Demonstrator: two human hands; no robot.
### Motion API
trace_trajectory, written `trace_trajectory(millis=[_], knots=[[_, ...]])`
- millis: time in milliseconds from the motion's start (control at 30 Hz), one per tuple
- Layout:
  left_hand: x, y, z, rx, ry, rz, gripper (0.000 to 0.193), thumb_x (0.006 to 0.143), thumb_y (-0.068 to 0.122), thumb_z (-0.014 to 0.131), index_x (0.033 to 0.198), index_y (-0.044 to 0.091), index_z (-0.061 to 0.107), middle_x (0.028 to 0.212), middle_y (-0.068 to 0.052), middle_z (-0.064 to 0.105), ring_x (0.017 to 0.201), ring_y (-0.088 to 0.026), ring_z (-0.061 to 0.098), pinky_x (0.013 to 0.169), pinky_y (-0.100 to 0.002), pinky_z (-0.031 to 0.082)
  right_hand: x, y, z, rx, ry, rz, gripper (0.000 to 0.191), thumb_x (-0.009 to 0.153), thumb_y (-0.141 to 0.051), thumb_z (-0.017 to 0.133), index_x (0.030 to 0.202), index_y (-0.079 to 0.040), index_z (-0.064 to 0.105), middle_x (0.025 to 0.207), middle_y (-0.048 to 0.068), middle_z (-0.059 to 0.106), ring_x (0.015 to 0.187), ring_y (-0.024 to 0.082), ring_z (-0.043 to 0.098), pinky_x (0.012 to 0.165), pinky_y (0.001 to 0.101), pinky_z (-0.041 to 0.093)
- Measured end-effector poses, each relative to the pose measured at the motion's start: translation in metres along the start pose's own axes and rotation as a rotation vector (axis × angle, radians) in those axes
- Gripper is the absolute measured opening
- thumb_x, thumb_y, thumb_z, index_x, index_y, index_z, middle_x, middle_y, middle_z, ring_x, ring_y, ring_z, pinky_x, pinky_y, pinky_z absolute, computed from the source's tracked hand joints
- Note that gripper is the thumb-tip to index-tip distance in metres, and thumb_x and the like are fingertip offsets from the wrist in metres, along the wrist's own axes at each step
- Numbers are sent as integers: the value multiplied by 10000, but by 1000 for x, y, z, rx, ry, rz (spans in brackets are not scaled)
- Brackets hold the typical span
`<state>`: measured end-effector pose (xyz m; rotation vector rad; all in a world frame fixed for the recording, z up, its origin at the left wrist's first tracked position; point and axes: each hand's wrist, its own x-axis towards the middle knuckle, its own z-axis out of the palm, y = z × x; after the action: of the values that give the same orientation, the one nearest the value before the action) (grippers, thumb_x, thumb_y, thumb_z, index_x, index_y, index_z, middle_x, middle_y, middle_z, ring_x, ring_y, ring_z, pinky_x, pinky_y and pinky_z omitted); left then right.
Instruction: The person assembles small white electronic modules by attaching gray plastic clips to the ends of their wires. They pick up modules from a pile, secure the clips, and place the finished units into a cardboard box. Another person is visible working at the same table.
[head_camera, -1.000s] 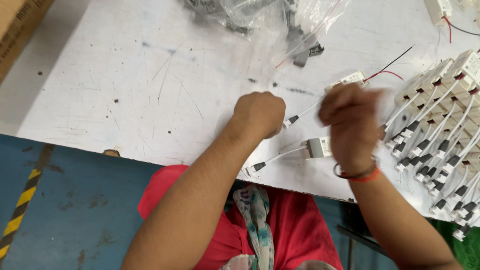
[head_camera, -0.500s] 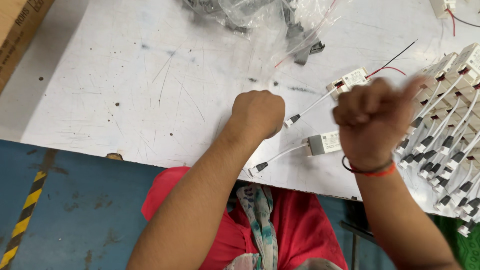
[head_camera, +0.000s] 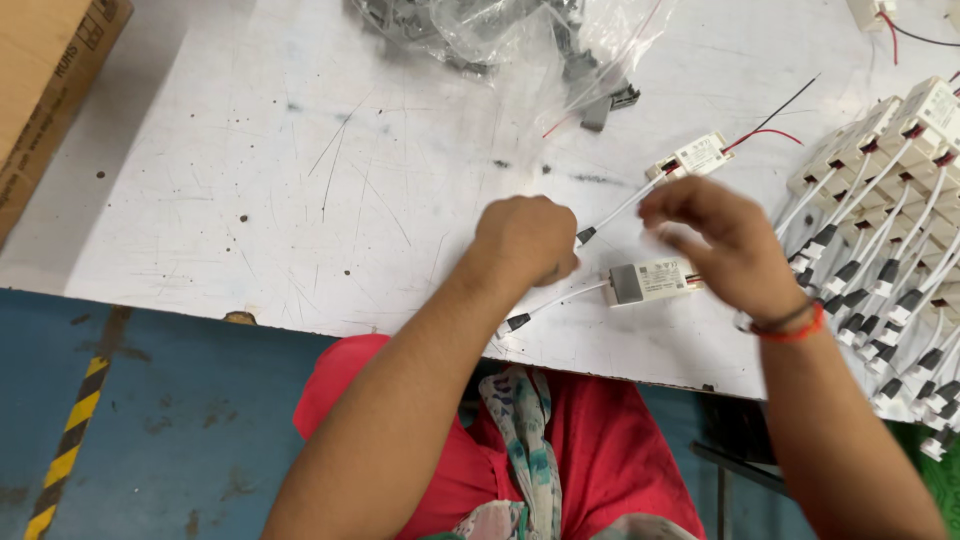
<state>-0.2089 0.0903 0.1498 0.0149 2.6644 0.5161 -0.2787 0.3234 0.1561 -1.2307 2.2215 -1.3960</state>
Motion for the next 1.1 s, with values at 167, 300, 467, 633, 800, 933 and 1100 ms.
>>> trace_trajectory(millis=[167, 300, 467, 633, 800, 933, 1100], knots=[[3, 27, 18, -73, -25, 131, 531, 831, 557, 767, 1026, 64, 773, 1052, -161, 744, 994, -314, 729, 845, -424, 584, -29, 1, 19, -536, -222, -57, 605, 678, -150, 878, 1205, 7, 623, 1260, 210, 637, 1169, 397, 600, 1004, 421, 468], [6, 36, 28, -141, 53, 218, 458, 691, 349, 880, 1032, 73, 751, 1027, -158, 726, 971, -318, 721, 824, -418, 585, -50, 7, 47, -459, 23, -101, 574, 765, -171, 850, 1214, -21, 524, 1310, 158, 636, 1235, 370, 587, 1132, 452, 436], [1, 35, 42, -91, 295, 301, 186, 807, 119, 773, 983, 64, 753, 985, -144, 753, 926, -327, 745, 787, -422, 598, -61, -5, 54, -454, 70, -94, 562, 853, -126, 762, 1345, 30, 539, 1265, 198, 617, 1194, 390, 570, 1069, 489, 441], [1, 29, 49, -233, 191, 239, 264, 773, 165, 783, 1021, 86, 741, 929, -173, 737, 879, -352, 721, 765, -442, 582, -61, -5, 64, -607, 132, -82, 460, 907, -106, 685, 1330, 38, 573, 1260, 192, 616, 1157, 371, 563, 1038, 470, 425], [-8, 23, 60, -252, 303, 324, 236, 824, 211, 762, 1005, 62, 737, 925, -157, 747, 892, -346, 718, 788, -450, 574, -64, 1, 74, -683, 197, -94, 414, 890, -106, 690, 1277, 13, 604, 1196, 146, 622, 1136, 341, 564, 1044, 468, 387], [-14, 25, 61, -314, 370, 326, 283, 818, 227, 748, 1053, 69, 727, 938, -127, 753, 910, -331, 718, 794, -450, 562, -59, -2, 71, -684, 197, -92, 391, 879, -106, 691, 1245, 10, 616, 1176, 126, 630, 1112, 321, 570, 1026, 460, 382], [-8, 25, 30, -211, 133, 131, 513, 744, 371, 822, 1141, 84, 671, 991, -120, 741, 956, -320, 710, 805, -451, 565, -36, 5, 58, -405, 55, 162, 335, 921, -119, 673, 1246, -47, 635, 1179, 110, 642, 1001, 272, 653, 870, 395, 514]])
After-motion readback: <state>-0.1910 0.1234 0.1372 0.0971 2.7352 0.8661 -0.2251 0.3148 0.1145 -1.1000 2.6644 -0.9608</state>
